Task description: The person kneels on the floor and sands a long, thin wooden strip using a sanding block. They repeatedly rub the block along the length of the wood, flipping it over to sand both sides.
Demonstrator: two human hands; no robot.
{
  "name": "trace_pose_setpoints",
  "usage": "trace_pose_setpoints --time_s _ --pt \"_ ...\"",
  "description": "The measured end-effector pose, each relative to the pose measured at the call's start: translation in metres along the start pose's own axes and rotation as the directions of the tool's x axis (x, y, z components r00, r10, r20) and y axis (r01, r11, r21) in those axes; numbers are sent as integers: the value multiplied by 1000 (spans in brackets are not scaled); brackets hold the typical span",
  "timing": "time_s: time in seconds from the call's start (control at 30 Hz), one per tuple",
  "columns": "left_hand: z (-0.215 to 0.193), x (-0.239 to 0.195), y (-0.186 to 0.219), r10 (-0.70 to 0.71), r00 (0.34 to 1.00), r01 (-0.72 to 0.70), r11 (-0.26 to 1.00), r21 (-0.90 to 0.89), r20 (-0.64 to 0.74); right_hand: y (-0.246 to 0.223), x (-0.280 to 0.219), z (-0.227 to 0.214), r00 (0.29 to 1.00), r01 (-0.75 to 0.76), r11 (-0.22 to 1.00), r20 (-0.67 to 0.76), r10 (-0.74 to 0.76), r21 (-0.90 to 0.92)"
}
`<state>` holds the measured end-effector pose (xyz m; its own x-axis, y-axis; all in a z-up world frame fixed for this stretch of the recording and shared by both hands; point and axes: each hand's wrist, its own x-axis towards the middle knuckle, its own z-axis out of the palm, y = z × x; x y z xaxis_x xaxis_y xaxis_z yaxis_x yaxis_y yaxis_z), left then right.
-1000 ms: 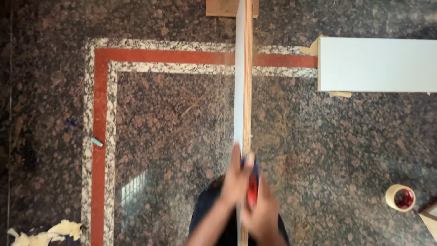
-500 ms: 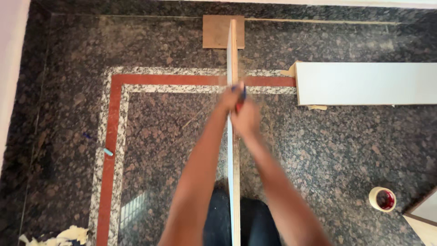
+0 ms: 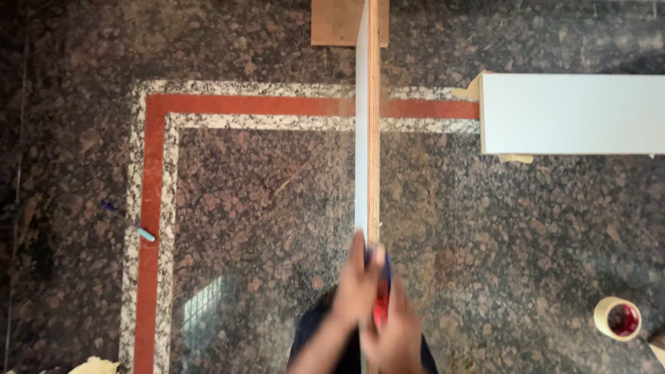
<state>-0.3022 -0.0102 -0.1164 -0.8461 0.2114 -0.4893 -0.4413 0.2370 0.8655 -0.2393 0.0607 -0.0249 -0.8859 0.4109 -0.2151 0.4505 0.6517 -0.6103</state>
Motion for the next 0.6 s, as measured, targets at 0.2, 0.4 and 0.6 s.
trace_pose_setpoints --time_s 0.2,0.4,0.6 --pt "-16 234 88 239 971 -234 965 122 -23 -56 198 5 939 272 962 -212 -269 -17" --pt "-11 343 106 70 997 -68 983 -170 10 -90 250 -14 916 273 962 -301 -266 -19" --pt "-5 70 13 246 969 -242 956 164 -3 -34 31 -25 970 237 938 -111 -216 252"
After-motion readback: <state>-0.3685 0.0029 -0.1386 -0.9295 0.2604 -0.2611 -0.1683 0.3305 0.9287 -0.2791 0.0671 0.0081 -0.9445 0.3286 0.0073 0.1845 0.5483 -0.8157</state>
